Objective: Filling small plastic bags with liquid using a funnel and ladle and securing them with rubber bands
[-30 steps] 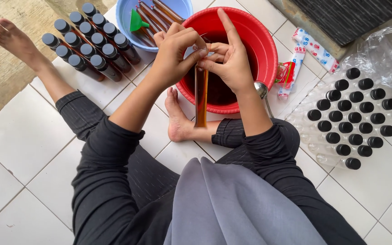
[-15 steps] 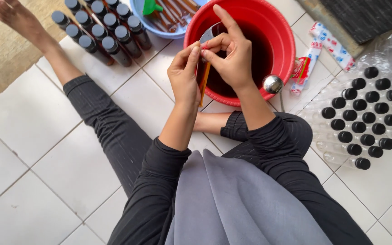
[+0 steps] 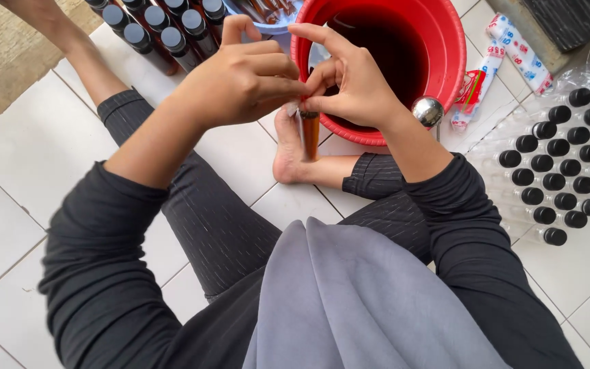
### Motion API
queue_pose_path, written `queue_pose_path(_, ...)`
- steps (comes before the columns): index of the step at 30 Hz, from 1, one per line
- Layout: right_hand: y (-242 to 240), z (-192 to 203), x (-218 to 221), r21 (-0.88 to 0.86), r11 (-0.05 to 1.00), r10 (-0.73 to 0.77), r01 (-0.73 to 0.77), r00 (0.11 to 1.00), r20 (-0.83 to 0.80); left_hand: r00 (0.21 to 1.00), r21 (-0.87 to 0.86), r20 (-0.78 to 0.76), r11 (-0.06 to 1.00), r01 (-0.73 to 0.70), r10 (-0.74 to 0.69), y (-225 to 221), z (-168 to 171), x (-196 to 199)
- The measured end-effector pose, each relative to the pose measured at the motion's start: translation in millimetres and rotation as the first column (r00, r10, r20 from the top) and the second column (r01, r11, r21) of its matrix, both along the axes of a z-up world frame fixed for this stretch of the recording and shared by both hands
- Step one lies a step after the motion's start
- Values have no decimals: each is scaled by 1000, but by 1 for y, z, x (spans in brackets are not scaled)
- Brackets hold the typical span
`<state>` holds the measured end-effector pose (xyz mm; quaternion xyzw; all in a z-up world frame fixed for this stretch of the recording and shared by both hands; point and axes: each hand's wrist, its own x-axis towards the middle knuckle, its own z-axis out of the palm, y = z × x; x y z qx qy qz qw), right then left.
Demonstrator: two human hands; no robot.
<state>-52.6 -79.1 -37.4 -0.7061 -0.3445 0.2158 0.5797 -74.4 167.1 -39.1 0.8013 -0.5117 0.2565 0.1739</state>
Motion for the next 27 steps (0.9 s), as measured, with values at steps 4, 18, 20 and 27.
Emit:
queue_pose_path(4,1,-6,-2,20,1000,11,-10,998,-59,995,33,26,994,100,-101,-9,15,0)
queue_pose_path(18,-9,-20,-2,-83,995,-35,51,982,184,939,80,-342,994,74,-42,-22,-17,6)
queue_pose_path(20,-12,-22,-4,-124,991,-10,44,964,264,914,72,-398,991,113,-75,-15,-13,7)
queue_pose_path(27,-16,-59,-11,-30,995,-50,93,748,662,649,-203,-758,969,-141,-65,-20,-19,-7)
